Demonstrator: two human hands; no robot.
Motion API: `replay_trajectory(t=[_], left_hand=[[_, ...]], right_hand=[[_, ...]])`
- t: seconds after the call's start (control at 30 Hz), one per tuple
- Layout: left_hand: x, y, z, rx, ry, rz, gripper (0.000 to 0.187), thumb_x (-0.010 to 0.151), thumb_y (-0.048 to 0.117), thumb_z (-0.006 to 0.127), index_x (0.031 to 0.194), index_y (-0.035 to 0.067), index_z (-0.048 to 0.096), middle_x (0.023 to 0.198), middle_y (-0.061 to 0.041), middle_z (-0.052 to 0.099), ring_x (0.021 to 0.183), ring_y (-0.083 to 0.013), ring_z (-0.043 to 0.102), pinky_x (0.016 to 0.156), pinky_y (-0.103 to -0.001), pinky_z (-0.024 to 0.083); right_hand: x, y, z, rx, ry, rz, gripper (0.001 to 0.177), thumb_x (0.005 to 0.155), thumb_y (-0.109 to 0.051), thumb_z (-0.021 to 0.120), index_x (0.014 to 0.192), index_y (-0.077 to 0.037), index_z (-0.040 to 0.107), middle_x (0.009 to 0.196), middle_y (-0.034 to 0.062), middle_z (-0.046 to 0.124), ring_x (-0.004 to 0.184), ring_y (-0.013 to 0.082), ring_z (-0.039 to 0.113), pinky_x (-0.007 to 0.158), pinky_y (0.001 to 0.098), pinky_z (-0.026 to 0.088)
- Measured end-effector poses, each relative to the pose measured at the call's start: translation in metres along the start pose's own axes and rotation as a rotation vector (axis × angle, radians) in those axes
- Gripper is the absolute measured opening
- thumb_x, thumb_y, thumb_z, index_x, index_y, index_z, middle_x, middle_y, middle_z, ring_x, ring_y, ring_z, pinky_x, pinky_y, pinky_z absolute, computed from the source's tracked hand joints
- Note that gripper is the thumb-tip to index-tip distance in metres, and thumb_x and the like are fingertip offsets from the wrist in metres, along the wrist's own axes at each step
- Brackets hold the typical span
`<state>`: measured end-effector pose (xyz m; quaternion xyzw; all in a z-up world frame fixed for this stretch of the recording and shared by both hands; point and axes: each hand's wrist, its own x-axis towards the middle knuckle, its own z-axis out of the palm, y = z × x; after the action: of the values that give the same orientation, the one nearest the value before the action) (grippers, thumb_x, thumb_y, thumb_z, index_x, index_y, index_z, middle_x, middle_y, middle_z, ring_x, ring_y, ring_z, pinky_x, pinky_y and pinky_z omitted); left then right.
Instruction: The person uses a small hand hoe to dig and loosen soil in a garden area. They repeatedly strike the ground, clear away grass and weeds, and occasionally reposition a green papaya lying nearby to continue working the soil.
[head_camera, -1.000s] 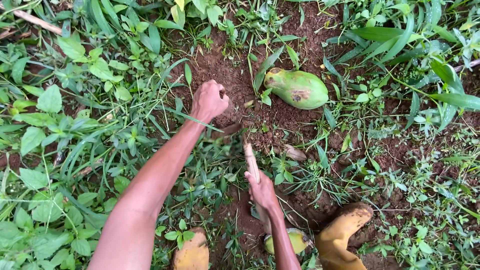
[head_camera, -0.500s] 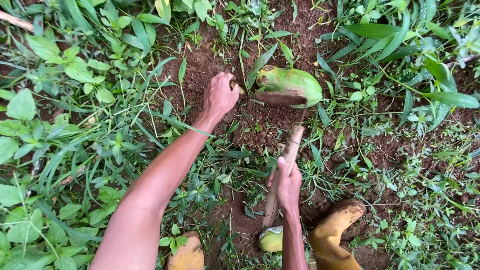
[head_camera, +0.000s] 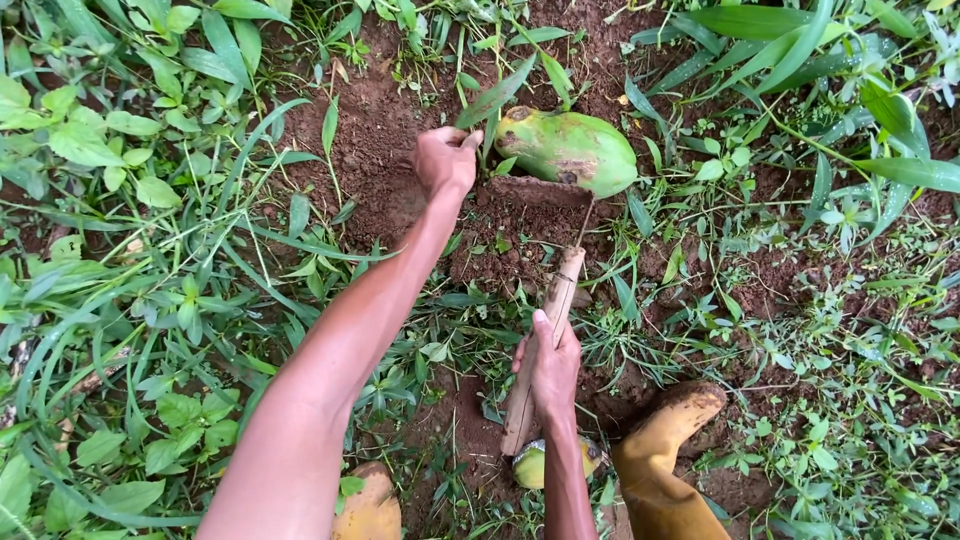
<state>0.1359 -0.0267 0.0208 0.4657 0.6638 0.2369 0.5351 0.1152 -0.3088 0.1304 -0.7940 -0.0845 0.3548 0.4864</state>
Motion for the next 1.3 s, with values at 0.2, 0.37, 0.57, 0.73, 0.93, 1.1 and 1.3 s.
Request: replay_trajectory(t=[0.2, 0.37, 0.57, 0.73, 0.93, 1.1, 1.3], left_hand=[[0.024, -0.011, -0.037, 0.133, 0.008, 0.009, 0.015, 0.08, 0.033, 0.084, 0.092, 0.025, 0.081, 0.097, -0.007, 0.075, 0.107, -0.0289, 0.072, 0.094, -0.038, 0.058], [0.042, -0.007, -0.077, 0.157, 0.054, 0.228, 0.008, 0.076, 0.017, 0.083, 0.083, 0.018, 0.081, 0.085, -0.012, 0.071, 0.099, -0.0345, 0.071, 0.091, -0.041, 0.056], [0.027, 0.005, -0.086, 0.118, 0.011, 0.248, 0.012, 0.077, 0.015, 0.082, 0.089, 0.014, 0.082, 0.09, -0.016, 0.071, 0.102, -0.0354, 0.068, 0.096, -0.041, 0.055], [0.027, -0.008, -0.08, 0.109, -0.038, 0.147, 0.011, 0.085, 0.011, 0.077, 0.096, 0.01, 0.075, 0.11, -0.017, 0.061, 0.112, -0.0361, 0.065, 0.1, -0.044, 0.055], [-0.006, -0.033, -0.128, 0.287, -0.061, 0.017, 0.011, 0.085, 0.011, 0.067, 0.08, 0.008, 0.076, 0.095, -0.019, 0.073, 0.097, -0.0375, 0.073, 0.085, -0.046, 0.058], [-0.002, -0.046, -0.144, 0.513, -0.09, 0.11, 0.013, 0.079, 0.009, 0.065, 0.072, 0.014, 0.074, 0.086, -0.014, 0.076, 0.092, -0.037, 0.075, 0.083, -0.05, 0.058], [0.003, -0.062, -0.117, 1.089, -0.55, 0.234, 0.005, 0.074, 0.004, 0.077, 0.077, 0.007, 0.078, 0.087, -0.016, 0.077, 0.095, -0.0358, 0.076, 0.082, -0.053, 0.062]], right_hand=[[0.001, -0.034, 0.013, -0.008, -0.011, -0.06, 0.025, 0.103, -0.031, 0.055, 0.09, -0.011, 0.051, 0.052, 0.0112, 0.06, 0.039, 0.0197, 0.061, 0.039, 0.0303, 0.051], [0.018, -0.102, 0.03, -0.126, -0.023, -0.483, 0.019, 0.103, -0.028, 0.056, 0.097, -0.009, 0.055, 0.058, 0.0084, 0.064, 0.043, 0.0168, 0.064, 0.04, 0.0268, 0.053], [0.064, -0.157, 0.097, 0.135, -0.013, -0.732, 0.023, 0.108, -0.033, 0.047, 0.11, -0.011, 0.049, 0.068, 0.0043, 0.064, 0.051, 0.0129, 0.064, 0.046, 0.0237, 0.057], [0.055, -0.094, 0.142, -0.306, -0.043, -0.38, 0.046, 0.108, -0.035, 0.045, 0.131, 0.004, 0.038, 0.108, 0.0223, 0.053, 0.075, 0.0245, 0.065, 0.064, 0.0376, 0.058], [0.019, -0.03, 0.126, -0.221, -0.149, -0.072, 0.04, 0.104, -0.042, 0.05, 0.108, -0.001, 0.053, 0.062, 0.0097, 0.064, 0.047, 0.0183, 0.064, 0.042, 0.0305, 0.058], [0.011, -0.007, 0.11, -0.127, -0.145, 0.021, 0.042, 0.106, -0.038, 0.049, 0.112, 0.003, 0.052, 0.063, 0.0102, 0.062, 0.046, 0.0183, 0.062, 0.04, 0.0314, 0.058], [0.005, -0.065, 0.107, -0.182, -0.121, -0.051, 0.04, 0.101, -0.046, 0.05, 0.096, -0.006, 0.053, 0.057, 0.0089, 0.062, 0.041, 0.0182, 0.062, 0.038, 0.0316, 0.055]])
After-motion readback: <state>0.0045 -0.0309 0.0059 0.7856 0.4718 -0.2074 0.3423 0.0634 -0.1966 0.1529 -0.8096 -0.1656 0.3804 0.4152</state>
